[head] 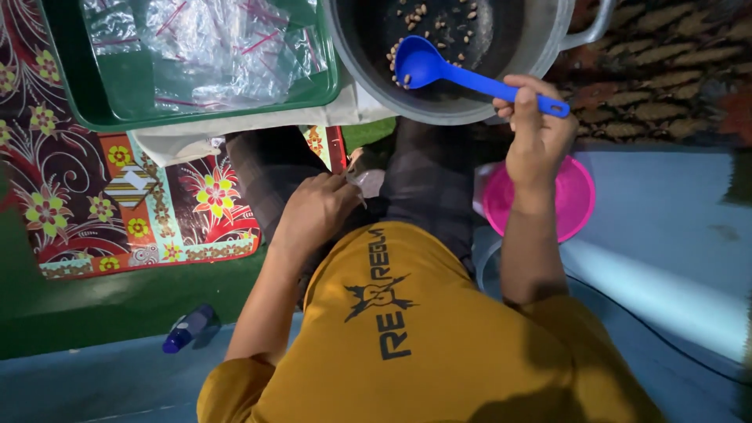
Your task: Packaging peanuts from a large pot into small individual plastic bags using a spoon.
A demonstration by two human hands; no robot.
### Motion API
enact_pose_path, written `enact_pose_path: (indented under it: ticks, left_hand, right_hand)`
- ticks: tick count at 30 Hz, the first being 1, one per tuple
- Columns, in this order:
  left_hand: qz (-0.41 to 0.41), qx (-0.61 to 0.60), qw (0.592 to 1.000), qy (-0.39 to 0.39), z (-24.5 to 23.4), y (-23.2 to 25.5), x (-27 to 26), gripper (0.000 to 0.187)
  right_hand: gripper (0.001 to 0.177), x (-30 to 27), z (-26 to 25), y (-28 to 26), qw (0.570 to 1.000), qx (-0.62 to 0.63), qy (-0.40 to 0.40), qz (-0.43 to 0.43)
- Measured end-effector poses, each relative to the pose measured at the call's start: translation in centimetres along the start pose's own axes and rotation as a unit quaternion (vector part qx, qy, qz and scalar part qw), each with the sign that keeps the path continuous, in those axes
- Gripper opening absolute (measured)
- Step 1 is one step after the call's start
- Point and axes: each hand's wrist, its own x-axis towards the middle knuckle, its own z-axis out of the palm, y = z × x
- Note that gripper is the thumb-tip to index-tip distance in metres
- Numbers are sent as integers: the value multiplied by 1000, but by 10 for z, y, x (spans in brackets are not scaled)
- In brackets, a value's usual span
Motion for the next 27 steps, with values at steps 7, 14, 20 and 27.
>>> enact_pose_path:
  ticks: [7, 14, 20, 27]
  left_hand:
    - [5, 16, 1000, -1, 2, 0, 2, 8]
    - [-9, 15, 1000, -3, 4, 0, 1, 10]
    - [-11, 19, 1000, 0, 4, -1, 0, 13]
    - [-13, 1, 1000, 3, 6, -5, -4, 10]
  right_hand:
    - [31, 1, -8, 6, 999, 31, 7, 39]
    - [29, 5, -8, 5, 994, 84, 45, 54]
    - [29, 14, 6, -8, 972, -190, 35, -135]
    - [21, 10, 20, -30, 963, -214, -31, -160]
